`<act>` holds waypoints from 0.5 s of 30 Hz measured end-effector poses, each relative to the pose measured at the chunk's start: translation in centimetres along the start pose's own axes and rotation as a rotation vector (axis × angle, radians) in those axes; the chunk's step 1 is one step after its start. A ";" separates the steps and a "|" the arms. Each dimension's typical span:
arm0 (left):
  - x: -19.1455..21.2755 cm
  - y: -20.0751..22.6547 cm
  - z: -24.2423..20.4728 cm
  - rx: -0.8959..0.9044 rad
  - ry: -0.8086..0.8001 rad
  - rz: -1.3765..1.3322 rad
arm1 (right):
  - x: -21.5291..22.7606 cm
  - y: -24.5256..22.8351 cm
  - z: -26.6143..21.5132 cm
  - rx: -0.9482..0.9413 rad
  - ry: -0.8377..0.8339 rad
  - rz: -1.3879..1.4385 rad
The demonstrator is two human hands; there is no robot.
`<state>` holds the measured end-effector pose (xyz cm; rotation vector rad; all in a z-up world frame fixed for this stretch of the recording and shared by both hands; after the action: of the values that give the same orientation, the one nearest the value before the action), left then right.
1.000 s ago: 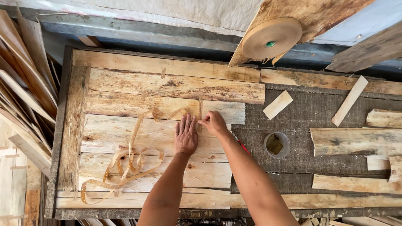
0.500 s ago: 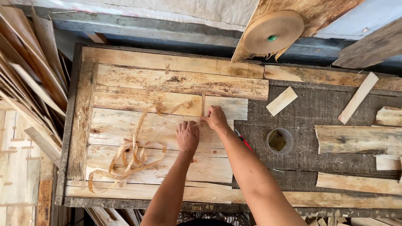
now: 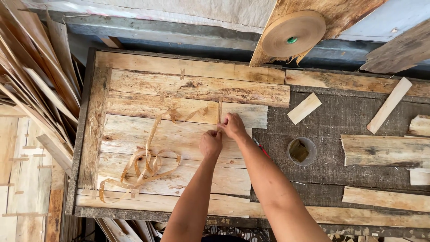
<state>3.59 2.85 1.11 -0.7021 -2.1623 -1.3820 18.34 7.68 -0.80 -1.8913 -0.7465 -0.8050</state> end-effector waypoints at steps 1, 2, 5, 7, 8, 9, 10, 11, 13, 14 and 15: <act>-0.1 -0.1 0.0 0.000 0.000 0.001 | -0.1 0.1 0.0 0.000 0.000 0.001; -0.1 -0.1 0.0 0.010 0.009 -0.014 | -0.2 0.1 0.1 0.006 0.005 0.004; -0.1 0.0 -0.1 0.019 0.026 -0.041 | 0.0 -0.1 -0.1 0.005 0.015 0.019; -0.1 -0.2 -0.1 0.019 0.034 -0.055 | -0.2 0.2 -0.1 -0.003 0.021 0.029; -0.2 -0.4 0.0 0.038 0.039 -0.078 | -0.5 0.5 0.2 0.008 0.029 0.026; -0.4 -0.6 0.1 0.056 0.044 -0.100 | -0.8 0.8 0.4 0.018 0.036 0.023; -0.3 -0.7 0.1 0.058 0.045 -0.099 | -0.7 0.8 0.4 0.018 0.035 0.024; -0.3 -0.8 0.1 0.065 0.043 -0.100 | -0.7 0.7 0.3 0.014 0.025 0.019; -0.1 -0.6 0.1 0.069 0.039 -0.100 | -0.3 0.3 0.0 0.008 0.018 0.014; 0.0 -0.4 0.0 0.080 0.030 -0.089 | 0.0 0.0 -0.2 -0.006 0.017 0.034; 0.2 -0.2 -0.1 0.091 0.021 -0.079 | 0.4 -0.3 -0.4 -0.019 0.016 0.054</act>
<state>3.34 2.71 1.16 -0.5718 -2.2426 -1.3138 18.23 7.51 -0.21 -1.9118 -0.6775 -0.7948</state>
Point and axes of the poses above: each hand's wrist, its own z-axis towards the middle knuckle, its own x-axis out of the back of the hand, y = z × x, the point moved 4 cm from there along z, towards the middle knuckle, and after that the axes turned 8 degrees about -x, right-handed, at the moved point
